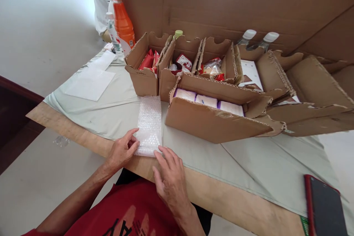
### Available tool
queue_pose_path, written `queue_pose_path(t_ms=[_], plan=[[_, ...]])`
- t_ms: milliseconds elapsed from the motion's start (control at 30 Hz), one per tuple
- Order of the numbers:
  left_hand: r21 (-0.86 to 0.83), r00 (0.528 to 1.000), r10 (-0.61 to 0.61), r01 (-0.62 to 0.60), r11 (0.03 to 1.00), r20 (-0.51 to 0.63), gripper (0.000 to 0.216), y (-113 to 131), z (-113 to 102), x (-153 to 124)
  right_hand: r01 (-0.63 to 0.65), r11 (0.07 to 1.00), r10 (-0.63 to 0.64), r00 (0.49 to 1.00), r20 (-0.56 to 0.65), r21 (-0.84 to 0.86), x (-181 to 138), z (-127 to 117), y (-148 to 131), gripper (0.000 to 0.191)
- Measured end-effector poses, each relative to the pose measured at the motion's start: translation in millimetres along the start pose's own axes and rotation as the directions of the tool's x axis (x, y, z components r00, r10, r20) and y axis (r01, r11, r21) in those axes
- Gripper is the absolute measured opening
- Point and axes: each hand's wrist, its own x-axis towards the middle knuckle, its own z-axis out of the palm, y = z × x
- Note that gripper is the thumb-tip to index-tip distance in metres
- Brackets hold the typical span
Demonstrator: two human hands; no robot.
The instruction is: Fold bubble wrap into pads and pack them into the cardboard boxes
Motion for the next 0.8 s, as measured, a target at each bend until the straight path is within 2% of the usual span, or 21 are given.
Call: queue_pose_path(t_ms=[67,167,233,300,367,433,500,600,667,733,800], plan=[[0.059,1.0,0.014,-0.013,0.998,-0.021,0.046,-1.3,1.5,-0.6,0.109,0.983,-0.102,0.993,0.059,-0.145,6.5,11.2,6.8,0.043],[0.13,0.989,0.101,-0.087,0.988,-0.107,0.042,-0.2,-3.6,-6.6,0.186,0.959,-0.169,0.981,0.097,-0.212,14.2,20.9,17.2,0.043],[0.148,0.962,0.239,-0.219,0.965,-0.135,0.041,2.7,-11.3,-15.5,0.213,0.96,-0.199,0.976,0.091,-0.181,17.4,19.5,19.6,0.044],[0.127,0.919,0.386,-0.375,0.918,-0.081,0.045,5.8,-18.0,-26.8,0.214,0.971,-0.203,0.974,0.102,-0.105,20.1,13.0,16.4,0.044],[0.075,0.886,0.463,-0.461,0.884,-0.015,0.047,7.2,-20.0,-37.4,0.183,0.983,-0.18,0.971,0.159,-0.005,23.5,5.2,9.5,0.041],[0.029,0.899,0.437,-0.436,0.899,-0.009,0.041,5.9,-16.4,-44.3,0.124,0.989,-0.139,0.964,0.227,0.082,27.4,0.1,3.0,0.035],[-0.01,0.94,0.338,-0.338,0.941,-0.049,0.034,2.3,-10.3,-46.5,0.064,0.992,-0.086,0.975,0.204,0.108,30.2,-1.4,0.0,0.028],[-0.006,0.976,0.197,-0.199,0.98,-0.096,0.032,-4.4,-4.0,-42.3,0.048,0.998,-0.047,0.999,-0.019,0.036,28.8,-0.3,1.5,0.023],[0.047,0.978,0.178,-0.173,0.984,-0.114,0.033,-8.6,-3.3,-36.9,0.08,0.996,-0.083,0.99,-0.118,-0.031,24.6,1.1,3.3,0.025],[0.119,0.97,0.205,-0.189,0.975,-0.133,0.033,-11.9,-3.7,-31.4,0.135,0.988,-0.142,0.986,-0.091,-0.079,20.7,4.4,3.9,0.027],[0.185,0.958,0.244,-0.215,0.959,-0.15,0.031,-13.9,-4.0,-27.7,0.188,0.975,-0.187,0.982,0.019,-0.118,19.6,11.0,3.7,0.03]])
